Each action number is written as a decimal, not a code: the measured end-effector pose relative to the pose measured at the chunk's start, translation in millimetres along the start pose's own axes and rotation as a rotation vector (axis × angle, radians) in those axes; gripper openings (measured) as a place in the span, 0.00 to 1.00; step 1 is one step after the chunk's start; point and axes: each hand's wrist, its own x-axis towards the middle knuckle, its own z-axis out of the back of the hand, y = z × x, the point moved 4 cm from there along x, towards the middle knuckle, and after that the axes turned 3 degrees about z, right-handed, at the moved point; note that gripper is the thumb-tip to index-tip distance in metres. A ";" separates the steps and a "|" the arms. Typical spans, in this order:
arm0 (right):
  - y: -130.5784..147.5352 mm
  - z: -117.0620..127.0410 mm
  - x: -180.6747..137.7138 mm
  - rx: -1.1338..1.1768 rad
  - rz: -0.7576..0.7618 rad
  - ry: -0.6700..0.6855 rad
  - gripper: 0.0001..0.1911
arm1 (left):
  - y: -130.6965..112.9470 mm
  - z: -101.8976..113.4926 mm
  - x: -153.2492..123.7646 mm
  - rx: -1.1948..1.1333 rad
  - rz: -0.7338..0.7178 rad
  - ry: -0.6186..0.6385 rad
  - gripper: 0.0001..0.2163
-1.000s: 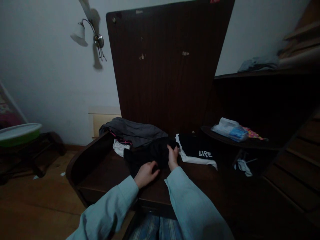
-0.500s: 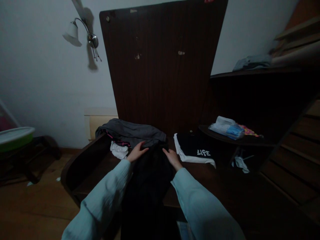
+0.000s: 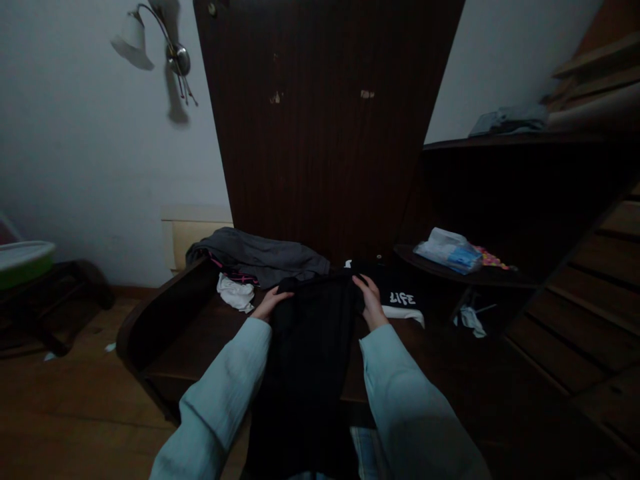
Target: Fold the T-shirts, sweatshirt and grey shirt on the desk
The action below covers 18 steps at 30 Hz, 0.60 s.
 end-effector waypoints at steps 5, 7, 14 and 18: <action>-2.7 -18.7 -8.9 0.081 -0.028 0.387 0.26 | -4.8 25.7 -5.8 -0.222 0.077 -0.086 0.02; -10.9 -23.9 -12.6 -0.022 -0.061 0.443 0.29 | -8.1 32.0 -4.9 -0.271 0.024 -0.112 0.04; -36.3 -22.7 -5.1 -0.497 0.086 0.310 0.21 | -27.7 42.4 6.7 -0.196 -0.246 -0.192 0.25; -30.7 -20.4 -6.0 -0.633 0.253 0.209 0.18 | -22.6 38.6 6.1 -0.130 -0.247 -0.174 0.23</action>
